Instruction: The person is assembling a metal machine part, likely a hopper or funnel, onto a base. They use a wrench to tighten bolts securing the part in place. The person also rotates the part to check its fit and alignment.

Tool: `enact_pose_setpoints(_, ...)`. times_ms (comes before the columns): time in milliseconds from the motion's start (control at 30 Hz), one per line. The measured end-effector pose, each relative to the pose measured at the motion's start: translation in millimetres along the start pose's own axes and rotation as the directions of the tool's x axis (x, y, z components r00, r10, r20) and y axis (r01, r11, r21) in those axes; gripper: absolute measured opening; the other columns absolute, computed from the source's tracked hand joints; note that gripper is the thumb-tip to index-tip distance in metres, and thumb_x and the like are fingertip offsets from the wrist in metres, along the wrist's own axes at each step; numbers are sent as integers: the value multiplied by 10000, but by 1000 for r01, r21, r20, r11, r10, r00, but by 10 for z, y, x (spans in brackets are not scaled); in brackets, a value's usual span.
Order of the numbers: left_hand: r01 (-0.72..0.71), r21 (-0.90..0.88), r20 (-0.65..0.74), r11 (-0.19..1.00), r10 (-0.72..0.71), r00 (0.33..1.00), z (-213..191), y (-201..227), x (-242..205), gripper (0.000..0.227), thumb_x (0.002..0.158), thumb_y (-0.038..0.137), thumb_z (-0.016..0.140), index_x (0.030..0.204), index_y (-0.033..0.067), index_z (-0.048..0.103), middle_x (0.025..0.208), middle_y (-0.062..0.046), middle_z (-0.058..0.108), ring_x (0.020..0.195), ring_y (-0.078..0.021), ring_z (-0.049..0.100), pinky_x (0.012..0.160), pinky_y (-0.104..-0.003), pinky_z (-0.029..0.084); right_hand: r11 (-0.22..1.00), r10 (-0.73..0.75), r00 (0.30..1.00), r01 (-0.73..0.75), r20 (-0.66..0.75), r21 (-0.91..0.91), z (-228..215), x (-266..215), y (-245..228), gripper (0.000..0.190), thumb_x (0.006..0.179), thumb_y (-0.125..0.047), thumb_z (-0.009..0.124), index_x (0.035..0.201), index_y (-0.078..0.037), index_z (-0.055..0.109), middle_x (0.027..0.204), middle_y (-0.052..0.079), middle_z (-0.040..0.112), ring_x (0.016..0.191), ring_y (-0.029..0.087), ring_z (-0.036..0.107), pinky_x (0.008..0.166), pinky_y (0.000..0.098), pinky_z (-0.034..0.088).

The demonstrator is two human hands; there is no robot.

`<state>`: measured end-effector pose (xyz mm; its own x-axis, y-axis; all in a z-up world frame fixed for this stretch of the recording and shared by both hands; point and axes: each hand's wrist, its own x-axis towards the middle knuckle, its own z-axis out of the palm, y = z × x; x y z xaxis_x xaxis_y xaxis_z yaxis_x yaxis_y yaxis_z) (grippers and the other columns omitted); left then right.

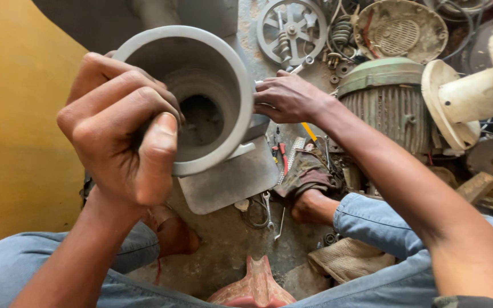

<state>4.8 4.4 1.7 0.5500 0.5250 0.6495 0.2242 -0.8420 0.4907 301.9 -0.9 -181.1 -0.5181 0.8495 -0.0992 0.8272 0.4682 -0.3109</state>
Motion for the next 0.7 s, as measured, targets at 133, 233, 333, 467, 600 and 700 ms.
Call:
enact_pose_setpoints(133, 35, -22, -12, 999, -36, 999, 2, 23, 13, 222, 885, 150, 563, 742, -1, 640, 780, -103, 658, 886, -238, 552, 778, -315, 413, 987, -143, 989, 140, -32, -76, 56, 72, 153, 242, 978, -285, 599, 1151, -175, 726, 1223, 41, 697, 1054, 225, 643, 841, 417, 487)
enact_pose_setpoints(233, 47, -24, -19, 999, -48, 999, 10, 30, 20, 230, 886, 160, 561, 736, 1, 634, 772, -99, 650, 893, -235, 558, 782, -319, 413, 973, -175, 983, 180, 44, -142, 93, 112, 271, 235, 996, -247, 593, 1165, -142, 717, 1241, 50, 702, 1003, 211, 662, 859, 394, 495)
enact_pose_setpoints(333, 50, -16, -22, 999, -50, 998, 17, 35, 21, 228, 868, 157, 559, 716, 0, 625, 752, -99, 645, 876, -236, 554, 768, -323, 407, 938, -270, 961, 247, -66, -242, 181, 90, 305, 207, 943, -224, 611, 1099, -138, 715, 1163, 68, 716, 1062, 233, 675, 956, 370, 505)
enact_pose_setpoints(467, 46, -29, -24, 999, -46, 999, 10, 19, 23, 221, 867, 155, 564, 718, 3, 625, 751, -95, 643, 870, -231, 551, 762, -317, 404, 945, -136, 982, 90, -129, -315, 321, 35, 239, 164, 932, -256, 646, 975, -109, 706, 998, 94, 716, 948, 219, 679, 901, 407, 493)
enact_pose_setpoints(600, 30, -19, -11, 999, -31, 999, -7, 9, 25, 225, 873, 157, 574, 715, 5, 623, 753, -93, 648, 874, -235, 554, 796, -330, 429, 961, -65, 981, 12, -183, -277, 391, 26, 157, 183, 923, -278, 690, 863, -105, 691, 903, 95, 694, 841, 207, 656, 810, 397, 465)
enact_pose_setpoints(700, -25, -22, 28, 999, 25, 999, -44, -18, 62, 264, 904, 231, 644, 743, 22, 652, 797, -86, 662, 899, -250, 546, 807, -350, 433, 958, -81, 971, 13, -225, -288, 381, 12, 130, 191, 925, -271, 702, 815, -116, 679, 877, 78, 677, 829, 205, 641, 771, 391, 442)
